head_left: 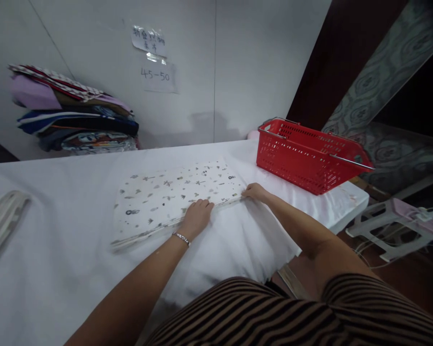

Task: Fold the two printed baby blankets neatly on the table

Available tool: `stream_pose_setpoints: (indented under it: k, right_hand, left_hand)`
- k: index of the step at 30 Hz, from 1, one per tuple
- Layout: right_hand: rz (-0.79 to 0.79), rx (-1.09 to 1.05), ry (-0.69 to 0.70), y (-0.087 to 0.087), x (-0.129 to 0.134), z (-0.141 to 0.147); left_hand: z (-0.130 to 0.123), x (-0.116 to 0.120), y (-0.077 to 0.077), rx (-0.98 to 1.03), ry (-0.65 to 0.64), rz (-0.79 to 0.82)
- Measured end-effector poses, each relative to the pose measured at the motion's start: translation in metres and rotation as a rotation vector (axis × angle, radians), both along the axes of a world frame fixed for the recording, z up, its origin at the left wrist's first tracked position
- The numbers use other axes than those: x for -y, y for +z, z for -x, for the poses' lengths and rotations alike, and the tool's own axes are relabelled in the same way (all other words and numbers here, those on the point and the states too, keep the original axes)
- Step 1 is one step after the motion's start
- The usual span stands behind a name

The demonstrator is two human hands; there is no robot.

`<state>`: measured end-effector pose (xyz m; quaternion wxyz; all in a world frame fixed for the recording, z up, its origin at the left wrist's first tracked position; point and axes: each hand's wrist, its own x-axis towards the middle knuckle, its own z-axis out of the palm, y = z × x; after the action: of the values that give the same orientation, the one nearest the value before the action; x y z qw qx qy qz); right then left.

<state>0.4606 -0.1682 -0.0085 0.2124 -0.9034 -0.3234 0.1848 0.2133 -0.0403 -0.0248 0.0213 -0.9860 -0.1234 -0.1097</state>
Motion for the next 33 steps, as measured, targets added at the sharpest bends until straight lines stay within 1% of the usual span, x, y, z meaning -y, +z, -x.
stream_pose_setpoints:
  k: [6, 10, 13, 16, 19, 25, 29, 33]
  right_hand:
    - [0.064, 0.048, -0.002, -0.003, -0.002, 0.000]
    - [0.109, 0.050, 0.005, 0.001, -0.004, 0.000]
    - [0.109, 0.005, -0.009, 0.004, -0.005, 0.000]
    - [0.070, -0.086, -0.037, 0.005, -0.005, 0.002]
    - [-0.005, -0.209, -0.071, 0.005, -0.005, 0.006]
    - [-0.177, -0.462, -0.122, 0.013, -0.003, 0.013]
    - [-0.272, -0.517, -0.138, 0.018, -0.001, 0.015]
    - [-0.277, -0.498, -0.150, 0.020, -0.002, 0.015]
  left_hand:
    - [0.001, 0.000, -0.005, 0.018, 0.020, 0.008]
    - [0.007, -0.001, -0.005, 0.015, 0.015, 0.006]
    - [0.011, -0.002, -0.004, 0.010, 0.011, 0.008]
    - [0.012, -0.001, -0.004, -0.001, 0.028, 0.017]
    - [0.011, 0.000, -0.003, -0.015, 0.052, 0.030]
    - [0.007, 0.005, 0.006, -0.090, 0.106, 0.058]
    - [0.003, 0.007, 0.010, -0.109, 0.129, 0.061]
    - [0.001, 0.005, 0.009, -0.092, 0.137, 0.044]
